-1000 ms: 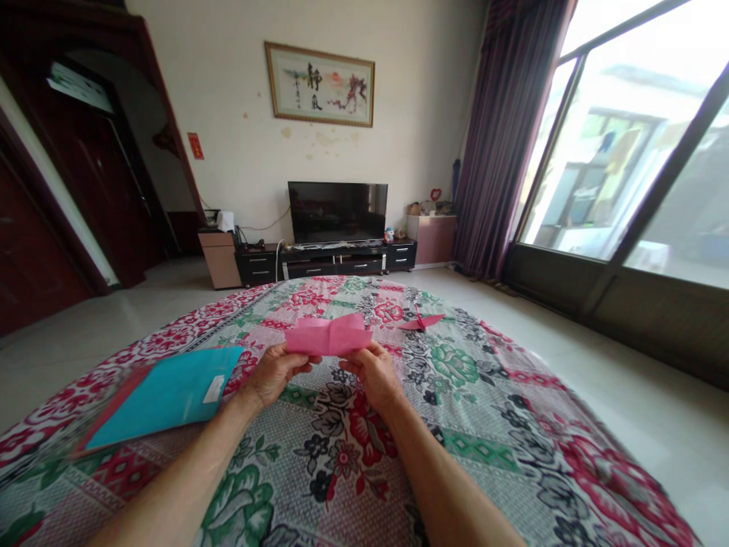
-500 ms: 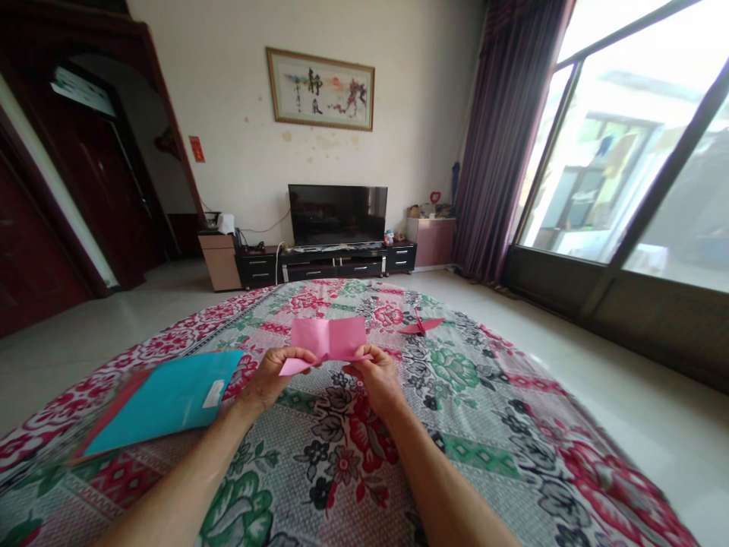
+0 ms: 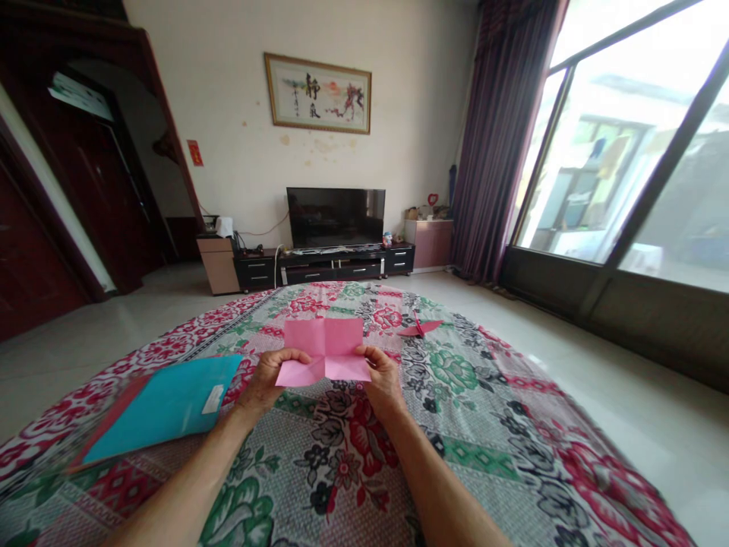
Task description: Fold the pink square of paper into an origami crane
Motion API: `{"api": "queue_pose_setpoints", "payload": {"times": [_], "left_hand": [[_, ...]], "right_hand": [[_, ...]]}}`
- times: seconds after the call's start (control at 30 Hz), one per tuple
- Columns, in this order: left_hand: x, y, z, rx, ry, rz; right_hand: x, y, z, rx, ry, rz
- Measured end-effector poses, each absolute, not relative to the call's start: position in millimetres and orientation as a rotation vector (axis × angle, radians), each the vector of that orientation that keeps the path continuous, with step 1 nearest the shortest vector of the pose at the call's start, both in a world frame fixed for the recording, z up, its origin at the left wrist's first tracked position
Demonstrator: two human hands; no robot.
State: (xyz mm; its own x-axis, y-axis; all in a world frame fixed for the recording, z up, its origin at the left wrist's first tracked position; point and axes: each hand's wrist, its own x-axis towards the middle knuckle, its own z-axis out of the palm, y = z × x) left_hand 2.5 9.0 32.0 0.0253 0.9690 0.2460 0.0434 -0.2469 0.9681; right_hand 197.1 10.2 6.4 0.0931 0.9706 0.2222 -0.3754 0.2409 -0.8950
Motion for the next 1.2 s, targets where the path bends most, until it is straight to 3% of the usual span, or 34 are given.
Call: {"api": "queue_pose_setpoints", "payload": {"times": [0.67, 0.87, 1.2], "left_hand": [[7.3, 7.6, 32.5, 1.697, 1.127, 1.281], [6.0, 6.7, 34.6, 1.846, 1.139, 1.248], [9.4, 5.2, 40.4, 1.892, 1.139, 1.267]], "right_hand": [[194.9, 10.8, 7.0, -0.661, -1.059, 1.114], [191.1, 7.6, 10.0, -0.809, -1.239, 1.061], [190.1, 10.7, 3.3, -0.803, -1.087, 1.275]]}}
